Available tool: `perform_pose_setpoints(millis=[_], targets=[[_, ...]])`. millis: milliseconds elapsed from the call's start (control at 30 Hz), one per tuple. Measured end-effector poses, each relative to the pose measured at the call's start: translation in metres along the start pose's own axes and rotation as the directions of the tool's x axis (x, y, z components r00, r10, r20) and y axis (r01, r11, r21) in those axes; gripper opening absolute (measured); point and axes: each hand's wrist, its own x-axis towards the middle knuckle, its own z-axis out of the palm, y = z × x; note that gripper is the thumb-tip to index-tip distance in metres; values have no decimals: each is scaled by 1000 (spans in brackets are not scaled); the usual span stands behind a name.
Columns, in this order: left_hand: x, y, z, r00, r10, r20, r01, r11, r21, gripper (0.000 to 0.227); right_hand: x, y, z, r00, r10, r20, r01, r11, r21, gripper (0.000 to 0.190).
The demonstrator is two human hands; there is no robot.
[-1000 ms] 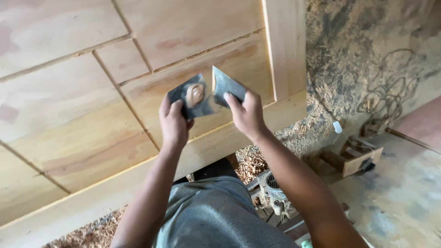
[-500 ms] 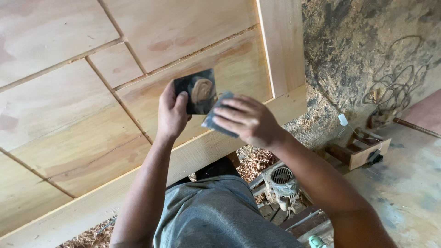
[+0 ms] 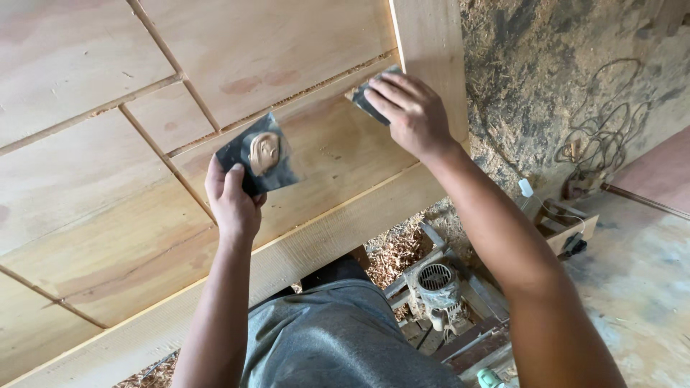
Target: The person applies wood filler to the joints and surface of a wooden panel using a putty knife and a small metal plate. They spread the filler into the seams and smooth it across the panel, then scrape excess material off the tool onto the plate.
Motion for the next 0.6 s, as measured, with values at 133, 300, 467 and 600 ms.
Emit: perform_pose_setpoints(millis=[133, 300, 467, 600], targets=[[-7, -2, -17, 999, -23, -43, 22, 1000, -15, 22, 1, 7, 14, 998, 54, -8, -54, 998, 31, 27], [-9, -2, -28, 994, -38, -107, 38, 999, 2, 22, -13, -3, 17, 985, 170, 2, -169, 980, 107, 34], [-13, 1, -27, 995, -26, -101, 27, 1000, 16, 21, -22, -6, 9, 987, 135, 88, -145, 982, 119, 26], [-14, 0, -28, 994, -42, -102, 42, 999, -3, 23, -1, 7, 11, 991, 124, 50, -126, 992, 31, 16]])
